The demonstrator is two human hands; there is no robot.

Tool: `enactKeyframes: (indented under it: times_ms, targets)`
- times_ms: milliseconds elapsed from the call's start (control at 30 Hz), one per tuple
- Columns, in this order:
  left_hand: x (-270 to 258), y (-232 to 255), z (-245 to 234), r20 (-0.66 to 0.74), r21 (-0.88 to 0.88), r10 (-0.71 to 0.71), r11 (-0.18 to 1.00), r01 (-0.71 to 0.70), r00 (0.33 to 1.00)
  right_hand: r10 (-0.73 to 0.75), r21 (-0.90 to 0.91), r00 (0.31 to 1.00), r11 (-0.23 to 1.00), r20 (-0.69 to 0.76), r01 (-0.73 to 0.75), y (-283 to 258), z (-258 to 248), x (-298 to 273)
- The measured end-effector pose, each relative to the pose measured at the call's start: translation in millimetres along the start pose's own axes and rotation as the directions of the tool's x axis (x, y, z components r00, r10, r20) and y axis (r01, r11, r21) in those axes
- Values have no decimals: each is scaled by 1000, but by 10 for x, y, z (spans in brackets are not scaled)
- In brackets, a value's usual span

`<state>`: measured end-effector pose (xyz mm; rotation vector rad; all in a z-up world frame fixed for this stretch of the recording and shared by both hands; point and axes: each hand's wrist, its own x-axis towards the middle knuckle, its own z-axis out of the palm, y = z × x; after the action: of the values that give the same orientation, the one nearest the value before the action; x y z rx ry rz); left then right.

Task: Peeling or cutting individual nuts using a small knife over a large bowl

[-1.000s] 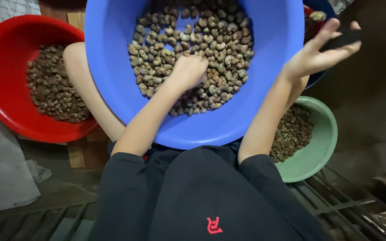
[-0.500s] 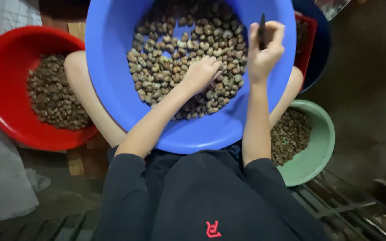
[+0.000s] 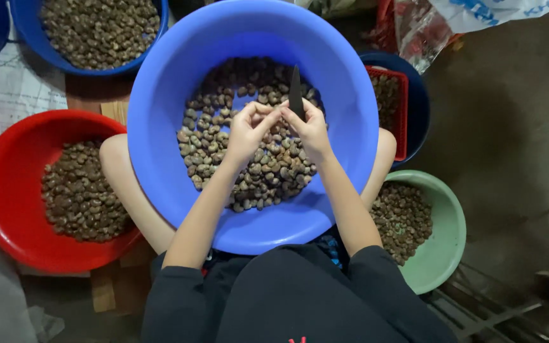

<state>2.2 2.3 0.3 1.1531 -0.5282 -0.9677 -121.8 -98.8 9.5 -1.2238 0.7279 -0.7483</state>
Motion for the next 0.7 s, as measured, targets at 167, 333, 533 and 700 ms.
enactKeyframes:
  times_ms: [167, 333, 533, 700]
  targets:
    - [6, 51, 23, 179, -63, -221, 970, 236, 959, -14, 54, 998, 998, 59, 10, -128, 0, -14]
    - [33, 1, -13, 182, -21, -104, 994, 109, 978, -162, -71, 983, 983, 87, 168, -61, -62, 35]
    - [38, 178, -91, 35, 287, 192, 938, -194, 981, -479, -822, 807, 260, 346, 507, -112, -97, -17]
    - [42, 266, -95, 30, 314, 266, 912, -262, 963, -545, -856, 785, 215, 294, 470, -80, -142, -25]
